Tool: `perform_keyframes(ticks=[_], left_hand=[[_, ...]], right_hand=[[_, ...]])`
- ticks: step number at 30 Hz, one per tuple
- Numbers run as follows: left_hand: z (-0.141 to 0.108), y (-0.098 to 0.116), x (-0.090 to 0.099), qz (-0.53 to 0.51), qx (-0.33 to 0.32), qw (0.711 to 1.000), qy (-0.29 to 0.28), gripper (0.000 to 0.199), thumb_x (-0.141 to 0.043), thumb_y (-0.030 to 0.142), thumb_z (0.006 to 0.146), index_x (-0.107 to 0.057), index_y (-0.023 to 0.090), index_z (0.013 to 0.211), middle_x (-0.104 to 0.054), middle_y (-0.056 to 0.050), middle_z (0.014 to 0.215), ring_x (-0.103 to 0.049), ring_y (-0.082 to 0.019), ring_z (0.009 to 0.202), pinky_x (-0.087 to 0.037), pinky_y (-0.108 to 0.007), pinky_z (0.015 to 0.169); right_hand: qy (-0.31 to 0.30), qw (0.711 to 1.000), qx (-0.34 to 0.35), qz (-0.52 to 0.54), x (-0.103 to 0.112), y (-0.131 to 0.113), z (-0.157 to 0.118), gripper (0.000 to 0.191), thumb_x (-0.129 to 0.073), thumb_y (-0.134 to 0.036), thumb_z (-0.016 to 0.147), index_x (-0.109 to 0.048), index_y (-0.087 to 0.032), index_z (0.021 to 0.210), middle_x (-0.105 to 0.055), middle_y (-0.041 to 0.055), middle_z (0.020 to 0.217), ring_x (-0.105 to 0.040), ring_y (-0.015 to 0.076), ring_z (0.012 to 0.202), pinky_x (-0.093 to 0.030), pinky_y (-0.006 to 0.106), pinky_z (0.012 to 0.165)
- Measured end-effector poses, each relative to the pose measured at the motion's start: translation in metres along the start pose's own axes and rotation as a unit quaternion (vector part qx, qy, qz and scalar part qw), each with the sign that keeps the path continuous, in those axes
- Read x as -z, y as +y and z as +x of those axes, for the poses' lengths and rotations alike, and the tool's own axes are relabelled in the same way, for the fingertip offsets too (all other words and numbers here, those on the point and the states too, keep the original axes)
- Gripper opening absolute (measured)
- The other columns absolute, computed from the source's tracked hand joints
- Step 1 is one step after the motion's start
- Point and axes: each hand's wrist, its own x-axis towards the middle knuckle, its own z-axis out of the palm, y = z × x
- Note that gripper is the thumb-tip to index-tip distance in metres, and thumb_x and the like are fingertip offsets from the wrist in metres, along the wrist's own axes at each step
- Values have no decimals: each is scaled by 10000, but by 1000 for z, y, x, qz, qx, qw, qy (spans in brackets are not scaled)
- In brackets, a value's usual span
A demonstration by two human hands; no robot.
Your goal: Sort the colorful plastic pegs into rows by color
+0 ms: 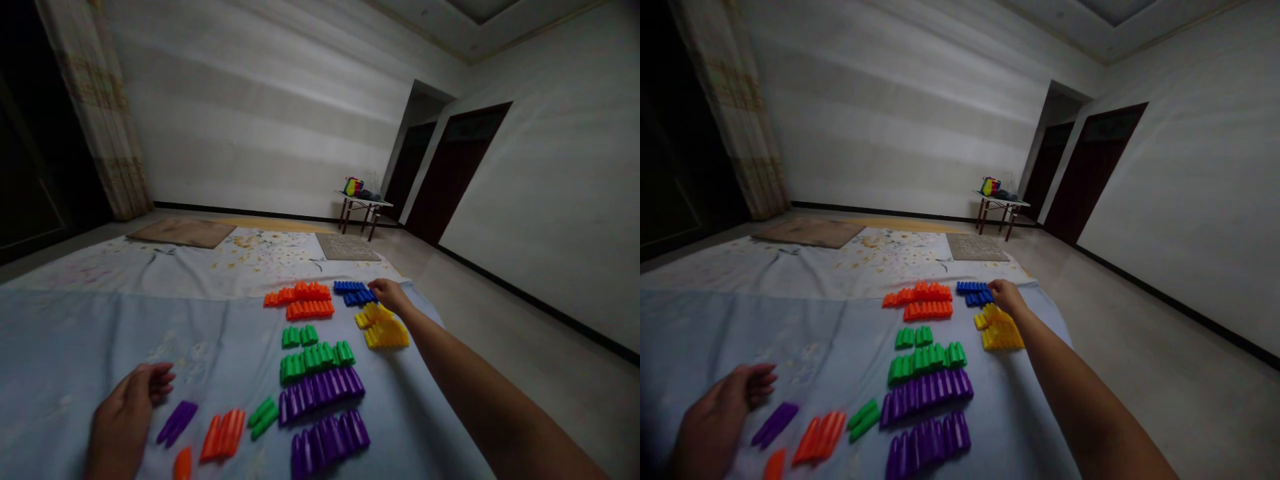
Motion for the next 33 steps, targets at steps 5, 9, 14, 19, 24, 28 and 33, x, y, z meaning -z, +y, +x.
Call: perform_keyframes(ticks=[5,9,14,19,24,28,33], left_hand=[[-7,3,1,-95,5,995,-26,374,-420,476,725,-601,150,748,-607,-22,631,-557,-136,550,-462,-246,509],[-8,2,-1,-108,-4,994,-15,377,-420,476,725,-593,142,732,-602,-27,626,-541,-128,521,-444,-245,492],[-9,1,-1,-113,-8,993,-14,398,-407,494,732,-591,141,733,-601,-29,626,-535,-126,514,-430,-239,477],[-9,2,1,-123,-9,992,-18,383,-396,477,745,-582,142,745,-591,-25,624,-536,-128,519,-424,-237,477],[-6,-1,2,-127,1,992,-18,384,-406,478,755,-590,142,764,-598,-26,645,-547,-136,542,-426,-242,490],[-2,-5,2,-132,-4,991,-21,371,-412,467,761,-598,147,767,-602,-21,656,-558,-138,569,-454,-259,555],[-1,-6,1,-139,-2,990,-16,364,-421,464,753,-598,146,771,-594,-18,654,-556,-147,577,-449,-265,547]], right_hand=[[-13,992,101,74,-16,-46,-37,315,-453,-116,780,-656,-169,1014,-673,50,1029,-610,152,930,-442,235,837],[-53,961,245,115,-25,-119,-79,261,-501,-141,765,-668,-172,963,-669,55,930,-605,156,823,-455,250,762],[-141,917,350,130,-40,-216,-128,313,-514,-193,789,-618,-202,1084,-633,55,1011,-594,140,818,-448,248,758],[-181,863,466,69,-78,-278,-140,370,-519,-105,744,-615,-214,1085,-622,60,1098,-549,195,1010,-421,295,838],[-237,826,511,-28,-113,-300,-134,376,-633,-219,702,-611,-257,1076,-612,44,1129,-575,210,970,-443,298,788],[-231,845,477,-71,-115,-299,-131,395,-604,-305,727,-587,-275,1121,-613,63,1084,-601,224,908,-467,310,716],[-177,906,384,1,-89,-273,-125,473,-604,-290,714,-553,-214,1177,-614,96,1028,-602,227,889,-464,319,743]])
